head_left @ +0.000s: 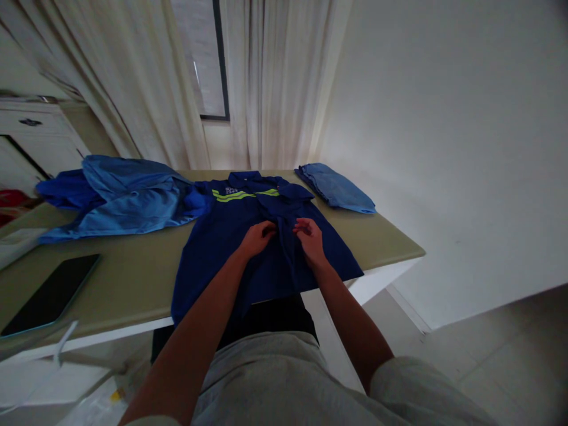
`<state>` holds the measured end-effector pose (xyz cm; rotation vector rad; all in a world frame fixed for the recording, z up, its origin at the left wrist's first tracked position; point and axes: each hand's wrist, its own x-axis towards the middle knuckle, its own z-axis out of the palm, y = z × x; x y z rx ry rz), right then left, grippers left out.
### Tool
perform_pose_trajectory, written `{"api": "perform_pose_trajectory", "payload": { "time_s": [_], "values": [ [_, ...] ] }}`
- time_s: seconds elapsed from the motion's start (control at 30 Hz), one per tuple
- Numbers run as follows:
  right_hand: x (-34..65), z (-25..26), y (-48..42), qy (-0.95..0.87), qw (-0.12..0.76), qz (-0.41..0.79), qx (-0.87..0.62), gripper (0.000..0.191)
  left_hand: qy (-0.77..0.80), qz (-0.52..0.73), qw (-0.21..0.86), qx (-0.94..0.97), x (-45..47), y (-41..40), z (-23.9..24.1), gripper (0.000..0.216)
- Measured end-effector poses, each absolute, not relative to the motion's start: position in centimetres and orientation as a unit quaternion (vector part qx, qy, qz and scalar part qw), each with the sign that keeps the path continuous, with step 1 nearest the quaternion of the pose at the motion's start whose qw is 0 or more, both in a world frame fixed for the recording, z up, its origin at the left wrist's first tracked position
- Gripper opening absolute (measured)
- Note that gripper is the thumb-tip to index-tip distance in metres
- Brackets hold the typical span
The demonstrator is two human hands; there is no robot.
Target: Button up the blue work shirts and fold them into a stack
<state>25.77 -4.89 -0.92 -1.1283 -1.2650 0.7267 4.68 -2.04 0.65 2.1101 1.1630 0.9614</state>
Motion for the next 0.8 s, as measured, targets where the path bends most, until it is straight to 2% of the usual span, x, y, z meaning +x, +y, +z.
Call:
{"api": "perform_pose_trajectory", "payload": {
  "time_s": [0.07, 0.17, 0.27, 0.33, 0.37, 0.43, 0.63, 0.7, 0.8],
  "values": [
    [26.4, -0.8, -4.8, -0.481, 0.644, 0.335, -0.491, 0.029, 0.444, 0.326, 0.206, 0.809, 4.8, -2.4, 0.9, 0.028],
    [26.0, -0.5, -5.2, -0.513, 0.605, 0.349, -0.5, 0.026, 0.457, 0.269, 0.129, 0.838, 5.0, -3.1, 1.1, 0.04],
    [24.5, -0.3, -6.1, -0.642, 0.528, 0.281, -0.479, 0.049, 0.461, 0.239, 0.096, 0.85, 5.2, -3.7, 1.2, 0.059],
    [23.8, -0.4, -6.4, -0.685, 0.503, 0.241, -0.468, 0.064, 0.466, 0.233, 0.082, 0.85, 5.2, -4.0, 1.2, 0.063],
    [23.7, -0.4, -6.5, -0.687, 0.5, 0.236, -0.472, 0.066, 0.47, 0.234, 0.074, 0.848, 5.2, -4.0, 1.1, 0.062],
    [23.9, -0.5, -6.3, -0.658, 0.516, 0.24, -0.494, 0.06, 0.477, 0.243, 0.068, 0.842, 5.2, -3.9, 1.0, 0.058],
    [26.4, -0.5, -4.8, -0.474, 0.643, 0.28, -0.533, 0.048, 0.491, 0.243, 0.092, 0.832, 5.1, -3.0, 0.4, 0.049],
    [26.6, -0.4, -4.5, -0.443, 0.641, 0.326, -0.535, 0.041, 0.48, 0.225, 0.088, 0.844, 5.1, -2.9, 0.4, 0.044],
    [25.8, -0.1, -5.0, -0.493, 0.612, 0.349, -0.511, 0.029, 0.465, 0.208, 0.073, 0.857, 5.1, -2.8, 0.6, 0.038]
  ]
}}
